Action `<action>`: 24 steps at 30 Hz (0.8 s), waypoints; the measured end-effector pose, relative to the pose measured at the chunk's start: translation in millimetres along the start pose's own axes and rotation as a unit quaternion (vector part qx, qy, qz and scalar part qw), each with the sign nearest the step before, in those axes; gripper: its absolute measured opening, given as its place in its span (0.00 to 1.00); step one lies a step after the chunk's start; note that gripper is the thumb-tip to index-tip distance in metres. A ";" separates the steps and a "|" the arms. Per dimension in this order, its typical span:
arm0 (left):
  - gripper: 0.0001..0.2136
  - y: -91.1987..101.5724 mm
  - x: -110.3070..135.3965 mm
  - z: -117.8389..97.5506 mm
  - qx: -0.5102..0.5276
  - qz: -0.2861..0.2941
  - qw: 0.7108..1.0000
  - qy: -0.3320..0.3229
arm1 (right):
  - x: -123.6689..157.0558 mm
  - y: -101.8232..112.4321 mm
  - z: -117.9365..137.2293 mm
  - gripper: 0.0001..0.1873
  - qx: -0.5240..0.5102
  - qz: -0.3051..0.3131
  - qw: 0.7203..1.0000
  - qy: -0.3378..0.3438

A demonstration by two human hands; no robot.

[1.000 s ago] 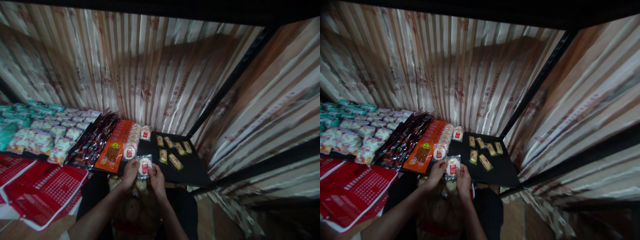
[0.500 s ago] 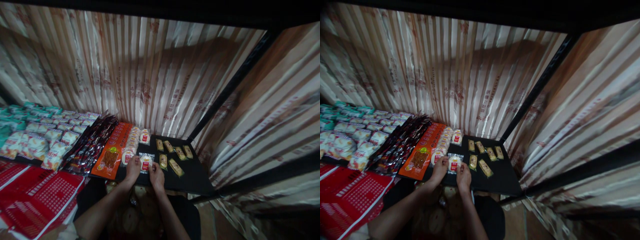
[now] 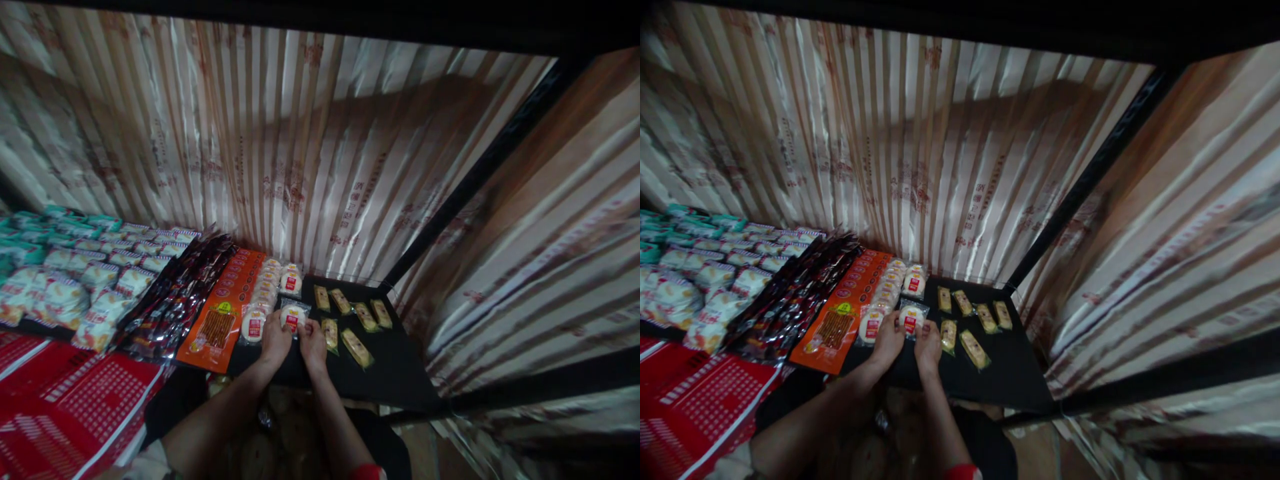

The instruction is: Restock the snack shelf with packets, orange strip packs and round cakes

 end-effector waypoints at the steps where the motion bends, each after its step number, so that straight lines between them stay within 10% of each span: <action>1: 0.18 -1.9 -1.0 -1.4 -0.003 0.001 1.000 -0.002 | -2.9 -0.6 0.5 0.10 0.002 -0.003 1.000 -0.002; 24: 0.21 -50.1 -38.5 4.6 -0.084 0.014 0.994 -0.069 | -65.1 -21.5 13.7 0.13 0.103 -0.032 0.993 0.051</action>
Point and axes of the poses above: each hand's wrist, its own x-axis away from the middle knuckle, its own y-axis out of the back of the hand, z = x × y, the point moved 4 cm from there along -x, towards the middle knuckle, and after that the axes turned 5 degrees about x, right-handed, at the moved point
